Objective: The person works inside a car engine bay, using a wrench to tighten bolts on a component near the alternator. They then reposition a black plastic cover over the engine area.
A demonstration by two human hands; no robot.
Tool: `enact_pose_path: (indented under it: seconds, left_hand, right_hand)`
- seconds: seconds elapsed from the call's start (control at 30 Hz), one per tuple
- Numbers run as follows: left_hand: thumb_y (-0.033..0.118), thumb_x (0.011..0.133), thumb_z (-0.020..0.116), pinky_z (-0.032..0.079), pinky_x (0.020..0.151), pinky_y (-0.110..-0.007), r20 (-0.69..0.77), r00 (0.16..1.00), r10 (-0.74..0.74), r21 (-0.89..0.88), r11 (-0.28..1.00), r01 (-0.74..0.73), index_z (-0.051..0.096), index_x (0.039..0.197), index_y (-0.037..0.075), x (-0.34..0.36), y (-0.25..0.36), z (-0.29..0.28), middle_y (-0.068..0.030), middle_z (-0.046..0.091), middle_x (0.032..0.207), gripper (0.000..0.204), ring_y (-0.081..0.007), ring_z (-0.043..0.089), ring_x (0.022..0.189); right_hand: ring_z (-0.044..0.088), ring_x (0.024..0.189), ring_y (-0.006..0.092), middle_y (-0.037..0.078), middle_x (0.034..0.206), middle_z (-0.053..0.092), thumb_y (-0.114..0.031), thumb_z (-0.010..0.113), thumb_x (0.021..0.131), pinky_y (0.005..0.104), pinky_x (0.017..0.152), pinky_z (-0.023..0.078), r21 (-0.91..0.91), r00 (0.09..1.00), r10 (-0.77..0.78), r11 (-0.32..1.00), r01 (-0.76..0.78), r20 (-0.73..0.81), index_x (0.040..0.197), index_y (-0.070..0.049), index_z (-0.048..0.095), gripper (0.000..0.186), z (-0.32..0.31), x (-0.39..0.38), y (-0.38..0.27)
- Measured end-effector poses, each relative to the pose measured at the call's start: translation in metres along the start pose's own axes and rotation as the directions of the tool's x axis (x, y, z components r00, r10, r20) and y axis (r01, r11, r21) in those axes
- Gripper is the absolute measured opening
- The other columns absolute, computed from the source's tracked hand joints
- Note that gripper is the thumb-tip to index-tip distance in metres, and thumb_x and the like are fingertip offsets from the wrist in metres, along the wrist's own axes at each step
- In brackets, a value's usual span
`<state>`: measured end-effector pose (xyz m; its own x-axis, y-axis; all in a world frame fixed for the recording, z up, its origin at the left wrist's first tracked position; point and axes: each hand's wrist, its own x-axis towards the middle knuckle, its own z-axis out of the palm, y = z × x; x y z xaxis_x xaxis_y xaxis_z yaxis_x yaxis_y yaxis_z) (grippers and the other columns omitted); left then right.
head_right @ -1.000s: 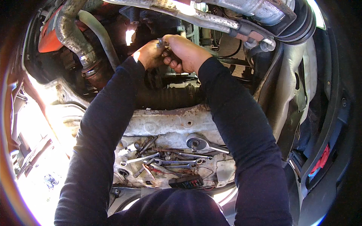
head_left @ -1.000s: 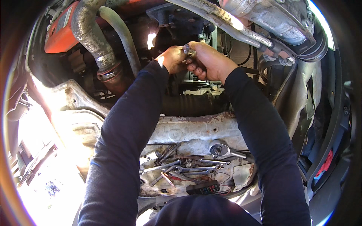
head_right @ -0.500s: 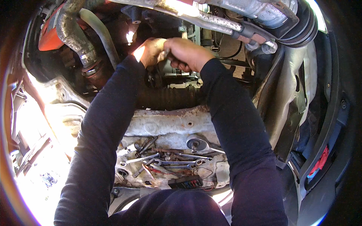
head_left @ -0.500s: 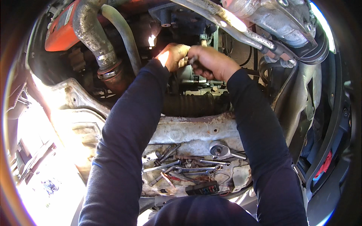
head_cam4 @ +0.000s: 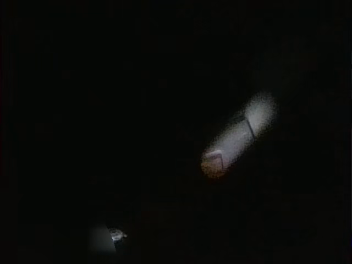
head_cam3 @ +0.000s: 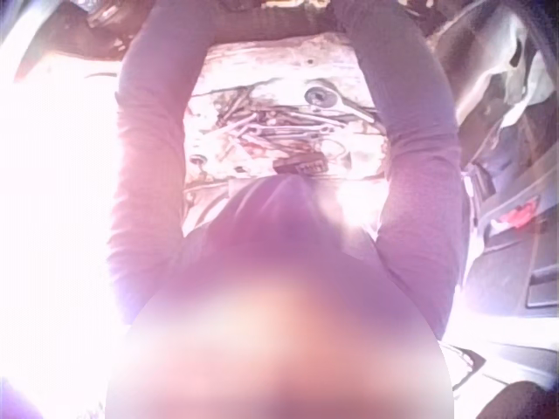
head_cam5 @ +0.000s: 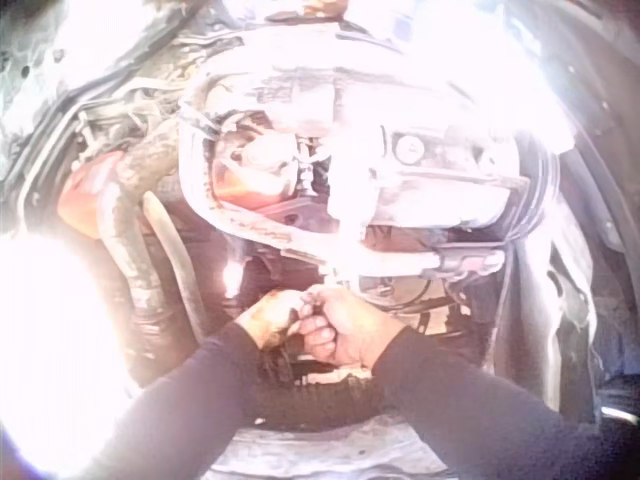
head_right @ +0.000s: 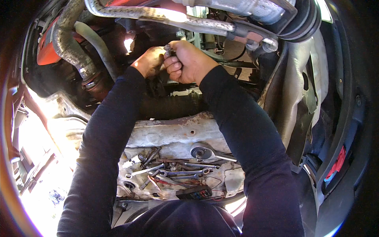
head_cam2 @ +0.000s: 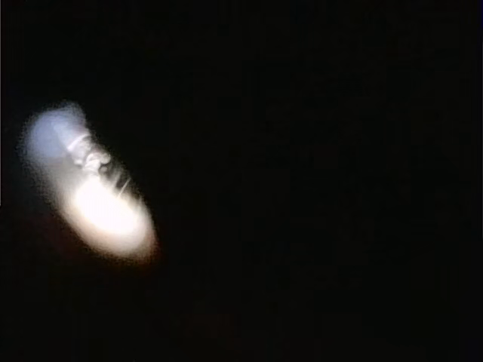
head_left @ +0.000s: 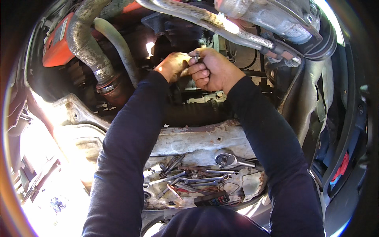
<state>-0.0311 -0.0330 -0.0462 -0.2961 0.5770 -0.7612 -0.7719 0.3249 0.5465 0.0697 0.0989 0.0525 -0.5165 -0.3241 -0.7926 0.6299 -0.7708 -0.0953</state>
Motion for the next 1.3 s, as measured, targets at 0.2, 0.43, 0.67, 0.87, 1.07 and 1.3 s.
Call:
enact_pose_path:
  seconds: [0.2, 0.43, 0.67, 0.87, 1.07, 1.3]
  left_hand:
    - [0.007, 0.098, 0.06, 0.054, 0.06, -0.026, -0.028, 0.995, -0.095, -0.002, 0.995, 0.095, 0.069, 0.094, 0.008, -0.014, 0.007, 0.008, -0.001, 0.066, 0.085, 0.01, -0.0117, 0.065, 0.075]
    - [0.02, 0.099, 0.064, 0.052, 0.057, -0.025, 0.138, 0.985, -0.1, 0.006, 0.995, 0.1, 0.068, 0.093, 0.012, -0.016, 0.017, 0.013, 0.0011, 0.067, 0.081, 0.011, -0.0099, 0.061, 0.065]
    - [0.016, 0.097, 0.063, 0.048, 0.06, -0.029, 0.064, 0.997, -0.036, -0.044, 0.998, 0.039, 0.069, 0.094, 0.011, -0.011, 0.012, 0.01, 0.0009, 0.066, 0.083, 0.008, -0.0121, 0.06, 0.069]
    - [0.011, 0.1, 0.059, 0.053, 0.057, -0.028, -0.013, 0.996, -0.091, 0.165, 0.982, 0.092, 0.067, 0.095, 0.001, -0.001, 0.017, 0.014, -0.0081, 0.067, 0.086, 0.015, -0.0169, 0.063, 0.067]
    - [0.012, 0.1, 0.06, 0.062, 0.07, -0.033, 0.14, 0.99, -0.026, 0.356, 0.934, -0.026, 0.067, 0.099, 0.0, 0.021, 0.007, 0.009, -0.0078, 0.067, 0.084, 0.014, -0.0189, 0.071, 0.08]
    - [0.023, 0.099, 0.06, 0.056, 0.059, -0.036, 0.094, 0.995, 0.044, 0.721, 0.686, -0.099, 0.072, 0.106, 0.011, 0.01, 0.014, 0.015, -0.007, 0.071, 0.084, 0.018, -0.018, 0.068, 0.069]
  right_hand:
    - [0.024, 0.039, 0.0033, -0.008, 0.054, 0.033, -0.033, 0.044, 0.1, 0.0225, 0.035, 0.021, -0.299, 0.997, 0.065, 0.951, -0.074, -0.041, 0.076, -0.016, 0.048, 0.03, -0.001, -0.002, -0.004]
    - [0.04, 0.041, 0.0084, 0.001, 0.059, 0.051, -0.038, 0.053, 0.096, 0.0256, 0.036, 0.027, -0.776, 0.923, -0.325, 0.629, 0.048, -0.207, 0.077, -0.011, 0.058, 0.034, 0.008, -0.011, 0.003]
    - [0.042, 0.045, 0.0076, -0.001, 0.058, 0.049, -0.032, 0.059, 0.1, 0.0228, 0.037, 0.029, -0.558, 0.98, -0.147, 0.828, 0.05, -0.131, 0.083, -0.008, 0.06, 0.029, 0.008, -0.003, -0.001]
    - [0.061, 0.055, 0.0261, 0.015, 0.069, 0.062, -0.026, 0.062, 0.093, 0.0403, 0.051, 0.047, -0.974, 0.9, -0.391, -0.185, 0.127, 0.192, 0.081, 0.0, 0.069, 0.029, -0.02, 0.004, 0.022]
    - [0.071, 0.069, 0.0341, 0.022, 0.077, 0.07, -0.023, 0.061, 0.091, 0.0465, 0.063, 0.054, -0.839, 0.956, -0.27, -0.541, -0.054, 0.112, 0.088, 0.003, 0.074, 0.029, -0.038, 0.041, 0.048]
    - [0.044, 0.046, 0.0158, 0.0, 0.06, 0.048, -0.025, 0.058, 0.096, 0.0338, 0.042, 0.032, -0.537, 0.958, -0.066, 0.838, -0.099, -0.28, 0.08, -0.009, 0.059, 0.023, -0.008, 0.008, 0.038]
